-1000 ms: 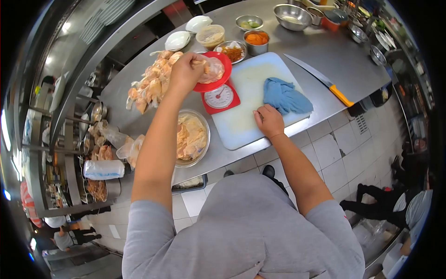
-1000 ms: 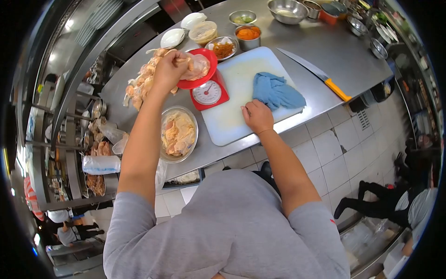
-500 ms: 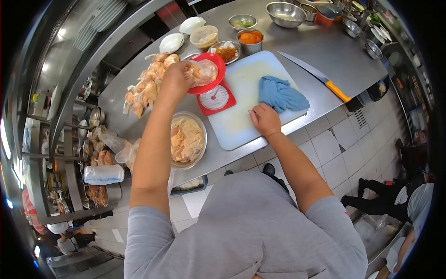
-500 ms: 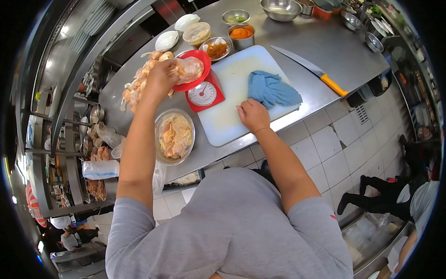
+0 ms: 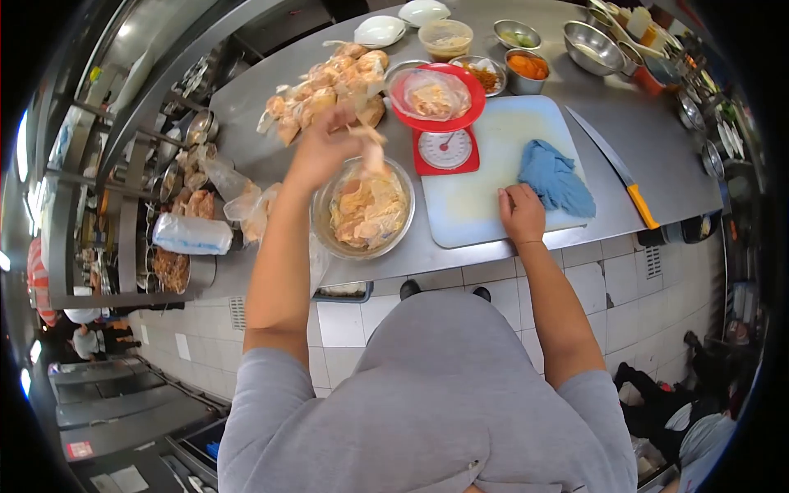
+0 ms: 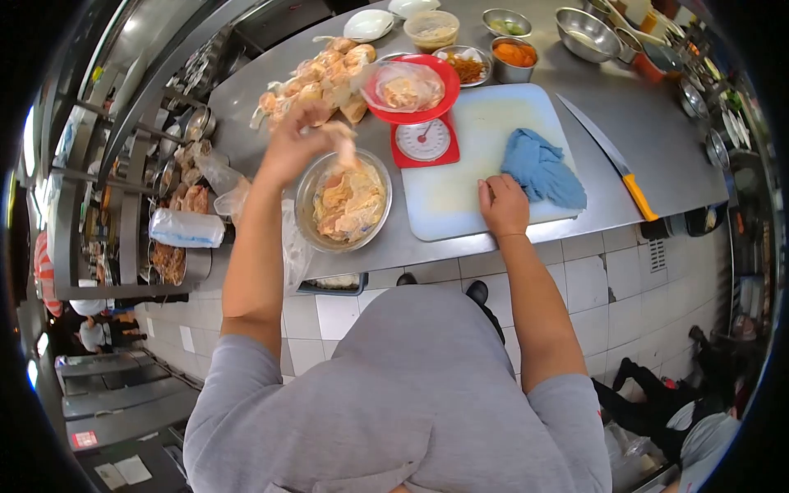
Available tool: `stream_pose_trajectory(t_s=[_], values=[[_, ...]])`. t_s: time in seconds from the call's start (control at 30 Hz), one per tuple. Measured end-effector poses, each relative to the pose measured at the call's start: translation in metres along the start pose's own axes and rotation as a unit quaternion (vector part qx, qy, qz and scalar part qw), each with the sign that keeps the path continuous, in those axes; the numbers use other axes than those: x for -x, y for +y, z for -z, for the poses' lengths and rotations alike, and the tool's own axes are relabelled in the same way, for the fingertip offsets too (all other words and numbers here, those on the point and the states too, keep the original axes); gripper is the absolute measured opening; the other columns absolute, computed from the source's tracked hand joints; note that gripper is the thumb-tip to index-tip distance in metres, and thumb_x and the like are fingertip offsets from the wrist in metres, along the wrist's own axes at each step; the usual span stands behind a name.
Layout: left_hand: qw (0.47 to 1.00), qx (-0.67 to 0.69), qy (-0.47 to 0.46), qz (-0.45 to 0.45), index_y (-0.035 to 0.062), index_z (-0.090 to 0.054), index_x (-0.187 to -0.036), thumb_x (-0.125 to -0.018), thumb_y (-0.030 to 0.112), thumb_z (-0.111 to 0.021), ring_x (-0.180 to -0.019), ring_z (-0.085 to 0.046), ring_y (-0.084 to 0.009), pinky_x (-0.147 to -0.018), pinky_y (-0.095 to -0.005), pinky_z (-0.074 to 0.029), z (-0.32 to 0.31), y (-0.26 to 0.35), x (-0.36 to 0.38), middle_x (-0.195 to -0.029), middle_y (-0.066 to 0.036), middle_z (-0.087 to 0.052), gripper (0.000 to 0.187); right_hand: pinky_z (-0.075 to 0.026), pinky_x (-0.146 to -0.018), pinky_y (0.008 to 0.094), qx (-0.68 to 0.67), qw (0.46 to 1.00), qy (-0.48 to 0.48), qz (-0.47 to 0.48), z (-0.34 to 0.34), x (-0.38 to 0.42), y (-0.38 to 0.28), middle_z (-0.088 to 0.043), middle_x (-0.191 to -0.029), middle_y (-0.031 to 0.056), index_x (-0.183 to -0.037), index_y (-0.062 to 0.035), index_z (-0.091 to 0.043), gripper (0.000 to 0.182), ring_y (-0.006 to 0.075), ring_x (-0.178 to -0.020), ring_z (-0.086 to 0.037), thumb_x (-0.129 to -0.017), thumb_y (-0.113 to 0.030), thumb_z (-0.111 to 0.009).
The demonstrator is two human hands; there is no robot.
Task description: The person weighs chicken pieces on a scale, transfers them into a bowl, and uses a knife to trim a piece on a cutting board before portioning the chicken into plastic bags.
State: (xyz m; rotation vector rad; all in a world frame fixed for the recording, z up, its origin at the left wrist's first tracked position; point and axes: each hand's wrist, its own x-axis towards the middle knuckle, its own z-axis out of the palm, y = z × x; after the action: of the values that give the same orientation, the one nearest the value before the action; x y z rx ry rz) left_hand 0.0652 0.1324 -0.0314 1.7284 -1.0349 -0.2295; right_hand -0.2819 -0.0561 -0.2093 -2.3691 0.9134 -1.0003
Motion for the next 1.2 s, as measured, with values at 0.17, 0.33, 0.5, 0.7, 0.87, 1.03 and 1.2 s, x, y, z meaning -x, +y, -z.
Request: stream_pose_trajectory(t_s=[0.17, 0.33, 0.5, 0.7, 0.87, 1.03, 1.2], values=[[0.820, -0.442, -0.304, 0.201, 0.0074, -0.075, -0.123, -0.089, 0.029, -0.075, -0.104, -0.074, -0.0343, -0.090, -0.0440, -0.059, 0.001, -0.061, 0.085, -0.115, -0.019, -0.076, 0.040, -0.052, -0.071, 0.0479, 0.011, 1.000, -0.005, -0.006, -0.002, -0.001, -0.002, -0.066, -0.088, 0.0120, -0.088, -0.0075, -0.069, 0.018, 0.0374, -0.081, -0.065, -0.097, -0.023, -0.070], [0.830, -0.464, -0.234, 0.203, 0.0089, -0.078, -0.112, -0.076, 0.027, -0.080, -0.110, -0.072, -0.0373, -0.098, -0.0482, -0.055, -0.022, -0.085, 0.139, -0.118, -0.018, -0.075, 0.041, -0.052, -0.069, 0.0464, 0.004, 1.000, -0.012, -0.006, -0.006, 0.000, -0.003, -0.065, -0.087, 0.0115, -0.089, -0.0068, -0.068, 0.017, 0.0362, -0.079, -0.064, -0.097, -0.021, -0.070], [0.875, -0.378, -0.211, 0.215, 0.0099, -0.076, -0.122, -0.075, 0.023, -0.082, -0.101, -0.074, -0.0344, -0.091, -0.0421, -0.057, 0.059, -0.056, 0.095, -0.113, -0.015, -0.078, 0.050, -0.051, -0.068, 0.0449, 0.019, 1.000, -0.016, 0.014, -0.006, -0.001, -0.002, -0.066, -0.087, 0.0118, -0.090, -0.0068, -0.068, 0.016, 0.0349, -0.077, -0.064, -0.098, -0.020, -0.070], [0.946, -0.188, -0.130, 0.229, 0.0031, -0.078, -0.116, -0.077, 0.020, -0.080, -0.095, -0.076, -0.0296, -0.086, -0.0385, -0.058, 0.098, -0.027, 0.070, -0.101, -0.018, -0.079, 0.043, -0.052, -0.069, 0.0438, 0.032, 0.999, -0.021, -0.003, -0.012, 0.000, 0.000, -0.067, -0.088, 0.0113, -0.090, -0.0069, -0.068, 0.016, 0.0327, -0.078, -0.065, -0.098, -0.020, -0.070], [0.964, -0.161, -0.099, 0.189, 0.0018, -0.077, -0.116, -0.079, 0.022, -0.081, -0.096, -0.076, -0.0316, -0.086, -0.0402, -0.058, 0.084, -0.039, 0.066, -0.104, -0.019, -0.079, 0.042, -0.052, -0.069, 0.0440, 0.047, 0.999, -0.024, 0.002, -0.009, -0.001, -0.002, -0.066, -0.086, 0.0115, -0.090, -0.0071, -0.068, 0.017, 0.0327, -0.077, -0.064, -0.099, -0.021, -0.069], [0.900, -0.332, -0.159, 0.233, 0.0022, -0.074, -0.120, -0.079, 0.029, -0.085, -0.105, -0.074, -0.0392, -0.091, -0.0458, -0.057, 0.013, -0.080, 0.084, -0.114, -0.024, -0.076, 0.050, -0.052, -0.069, 0.0445, 0.045, 0.999, -0.023, -0.003, -0.011, -0.001, -0.003, -0.065, -0.086, 0.0117, -0.090, -0.0067, -0.067, 0.018, 0.0332, -0.078, -0.064, -0.099, -0.022, -0.069], [0.896, -0.340, -0.108, 0.264, 0.0049, -0.066, -0.124, -0.080, 0.027, -0.085, -0.110, -0.071, -0.0393, -0.096, -0.0470, -0.057, -0.006, -0.115, 0.087, -0.114, -0.023, -0.075, 0.053, -0.051, -0.069, 0.0451, 0.038, 0.999, -0.016, 0.000, -0.010, -0.001, -0.002, -0.065, -0.086, 0.0122, -0.090, -0.0063, -0.067, 0.018, 0.0338, -0.077, -0.063, -0.099, -0.022, -0.069]])
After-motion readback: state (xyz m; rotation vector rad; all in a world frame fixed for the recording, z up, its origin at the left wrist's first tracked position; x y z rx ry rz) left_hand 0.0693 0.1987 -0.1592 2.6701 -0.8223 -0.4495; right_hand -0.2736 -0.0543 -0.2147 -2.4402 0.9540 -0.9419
